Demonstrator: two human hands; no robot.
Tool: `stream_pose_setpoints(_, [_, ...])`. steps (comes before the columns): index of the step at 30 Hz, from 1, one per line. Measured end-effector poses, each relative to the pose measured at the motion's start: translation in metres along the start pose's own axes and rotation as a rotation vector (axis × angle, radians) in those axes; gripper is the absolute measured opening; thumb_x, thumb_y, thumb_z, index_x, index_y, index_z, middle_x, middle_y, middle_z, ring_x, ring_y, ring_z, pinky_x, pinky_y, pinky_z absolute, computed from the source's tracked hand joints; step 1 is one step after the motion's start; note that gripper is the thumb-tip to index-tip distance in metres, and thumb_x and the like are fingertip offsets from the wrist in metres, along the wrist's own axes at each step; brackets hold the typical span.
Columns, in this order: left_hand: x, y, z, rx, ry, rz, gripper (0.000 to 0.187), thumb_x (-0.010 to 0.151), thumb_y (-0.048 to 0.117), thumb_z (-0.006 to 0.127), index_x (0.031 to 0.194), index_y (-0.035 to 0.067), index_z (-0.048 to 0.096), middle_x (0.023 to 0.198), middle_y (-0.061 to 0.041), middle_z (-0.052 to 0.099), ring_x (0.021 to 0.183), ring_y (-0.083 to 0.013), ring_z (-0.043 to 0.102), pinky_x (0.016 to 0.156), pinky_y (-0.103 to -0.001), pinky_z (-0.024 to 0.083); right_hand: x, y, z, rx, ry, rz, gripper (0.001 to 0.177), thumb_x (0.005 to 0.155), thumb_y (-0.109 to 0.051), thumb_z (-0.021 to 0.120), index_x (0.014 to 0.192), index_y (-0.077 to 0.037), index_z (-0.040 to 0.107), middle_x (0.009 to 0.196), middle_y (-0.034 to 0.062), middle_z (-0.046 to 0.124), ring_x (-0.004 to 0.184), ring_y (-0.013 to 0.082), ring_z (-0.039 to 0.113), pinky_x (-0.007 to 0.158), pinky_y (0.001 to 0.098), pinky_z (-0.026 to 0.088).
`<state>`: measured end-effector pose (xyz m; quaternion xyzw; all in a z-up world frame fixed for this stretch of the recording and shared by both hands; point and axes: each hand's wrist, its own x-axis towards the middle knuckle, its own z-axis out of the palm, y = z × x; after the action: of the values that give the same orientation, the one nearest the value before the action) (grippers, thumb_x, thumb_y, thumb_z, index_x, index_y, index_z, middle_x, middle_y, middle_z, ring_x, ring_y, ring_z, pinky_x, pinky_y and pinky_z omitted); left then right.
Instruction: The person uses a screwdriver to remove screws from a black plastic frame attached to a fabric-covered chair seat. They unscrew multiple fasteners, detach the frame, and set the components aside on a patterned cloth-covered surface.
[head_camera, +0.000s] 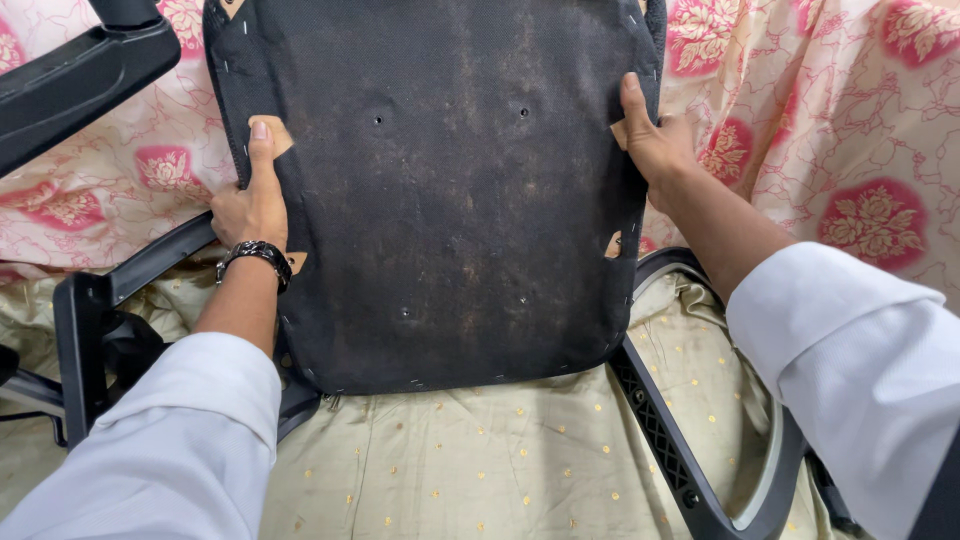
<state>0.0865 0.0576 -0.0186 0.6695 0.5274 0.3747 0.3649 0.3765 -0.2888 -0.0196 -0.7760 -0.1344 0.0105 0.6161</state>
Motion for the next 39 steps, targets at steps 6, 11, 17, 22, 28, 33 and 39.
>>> stream_pose_setpoints(6, [-0.038,-0.036,-0.012,0.014,0.043,0.103,0.093,0.083,0.084,0.055,0.125,0.002,0.065,0.120,-0.024,0.067,0.114,-0.0396,0.064,0.098,-0.050,0.049,-0.099,0.103,-0.035,-0.394,0.250,0.243,0.049,0.091,-0.045,0.067,0.118,-0.004,0.070,0.112,0.0174,0.073,0.108,0.0300,0.069,0.097,0.0408,0.050])
stream_pose_setpoints(11, [-0.098,-0.075,-0.019,-0.025,0.216,0.266,0.079,0.096,0.064,0.071,0.134,-0.003,0.052,0.131,-0.027,0.059,0.123,-0.0400,0.058,0.104,-0.049,0.045,-0.190,0.164,-0.058,-0.755,-0.276,0.543,0.059,0.071,-0.024,0.087,0.123,-0.005,0.070,0.115,0.0176,0.074,0.106,0.0289,0.071,0.096,0.0372,0.056])
stream_pose_setpoints(17, [-0.163,-0.089,-0.020,-0.032,0.068,0.083,0.079,0.092,0.055,0.070,0.141,-0.001,0.045,0.142,-0.025,0.048,0.131,-0.0395,0.049,0.109,-0.050,0.041,-0.227,0.137,-0.047,-0.501,-0.332,0.771,0.038,0.087,-0.015,0.075,0.121,0.001,0.067,0.091,0.0170,0.074,0.070,0.0271,0.073,0.060,0.0408,0.063])
stream_pose_setpoints(22, [-0.184,-0.086,-0.033,-0.055,0.037,0.038,0.082,0.091,0.053,0.070,0.147,0.000,0.041,0.148,-0.025,0.045,0.138,-0.0395,0.045,0.112,-0.051,0.039,-0.240,0.105,-0.052,-0.509,-0.288,0.675,0.037,0.089,-0.011,0.071,0.124,-0.003,0.062,0.085,0.0146,0.071,0.064,0.0243,0.069,0.056,0.0393,0.060])
stream_pose_setpoints(28, [-0.176,-0.079,-0.036,0.032,-0.130,0.004,0.108,0.078,0.055,0.079,0.154,-0.001,0.026,0.159,-0.025,0.028,0.145,-0.0415,0.034,0.116,-0.050,0.035,-0.240,0.095,-0.069,-0.463,-0.318,0.649,0.038,0.087,-0.009,0.073,0.124,-0.002,0.063,0.084,0.0134,0.071,0.062,0.0220,0.066,0.055,0.0384,0.058])
stream_pose_setpoints(33, [-0.169,-0.081,-0.037,0.255,-0.166,0.024,0.114,0.073,0.050,0.087,0.157,0.009,0.023,0.160,-0.022,0.028,0.146,-0.0432,0.033,0.119,-0.055,0.033,-0.237,0.095,-0.074,-0.362,-0.318,0.688,0.040,0.088,-0.010,0.073,0.126,-0.006,0.061,0.083,0.0130,0.069,0.061,0.0221,0.063,0.056,0.0385,0.056])
stream_pose_setpoints(39, [-0.166,-0.094,-0.028,0.369,-0.216,-0.130,0.116,0.081,0.047,0.084,0.162,0.032,0.002,0.164,-0.023,0.017,0.144,-0.0536,0.029,0.115,-0.058,0.037,-0.225,0.092,-0.082,-0.274,-0.347,0.729,0.038,0.090,-0.011,0.071,0.126,-0.005,0.060,0.088,0.0148,0.070,0.062,0.0228,0.062,0.059,0.0392,0.056])
